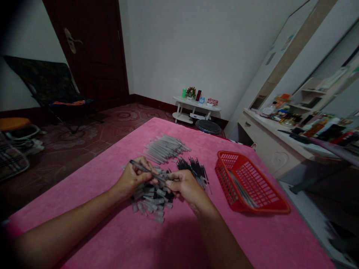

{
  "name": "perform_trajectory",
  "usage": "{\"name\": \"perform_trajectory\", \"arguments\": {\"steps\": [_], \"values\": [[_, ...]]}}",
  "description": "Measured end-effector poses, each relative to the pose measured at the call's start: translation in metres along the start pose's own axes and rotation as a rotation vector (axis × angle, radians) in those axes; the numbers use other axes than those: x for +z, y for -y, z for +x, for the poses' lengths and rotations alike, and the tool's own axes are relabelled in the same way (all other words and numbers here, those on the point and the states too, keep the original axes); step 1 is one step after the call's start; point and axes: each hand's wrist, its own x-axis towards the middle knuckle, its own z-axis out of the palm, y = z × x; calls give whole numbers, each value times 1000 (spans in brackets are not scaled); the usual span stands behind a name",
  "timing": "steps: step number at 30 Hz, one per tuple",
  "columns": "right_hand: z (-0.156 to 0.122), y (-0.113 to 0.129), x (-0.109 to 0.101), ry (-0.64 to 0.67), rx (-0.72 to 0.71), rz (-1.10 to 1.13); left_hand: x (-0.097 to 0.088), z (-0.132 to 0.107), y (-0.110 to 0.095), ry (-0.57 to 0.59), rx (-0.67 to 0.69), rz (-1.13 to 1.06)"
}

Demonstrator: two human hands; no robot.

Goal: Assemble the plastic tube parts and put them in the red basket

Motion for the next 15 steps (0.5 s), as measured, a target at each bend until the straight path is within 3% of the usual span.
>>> {"name": "perform_trajectory", "arguments": {"steps": [4,6,8,10,12,13,15], "values": [[-13,25,-11,-129,-87,-125,1,5,-6,-8,-12,55],[-27,43,-31,-358,-180,-295,-5,10,-11,-26,12,126],[-46,58,-60,-756,-242,-470,-15,17,-15,-132,53,237],[-65,67,-93,-1107,-137,-671,-30,24,-16,-262,95,366],[-80,69,-123,-1304,85,-916,-47,30,-14,-342,124,478],[-85,67,-136,-1334,254,-1023,-56,33,-12,-360,123,539],[-90,62,-154,-1272,485,-1135,-73,36,-8,-368,96,694]]}}
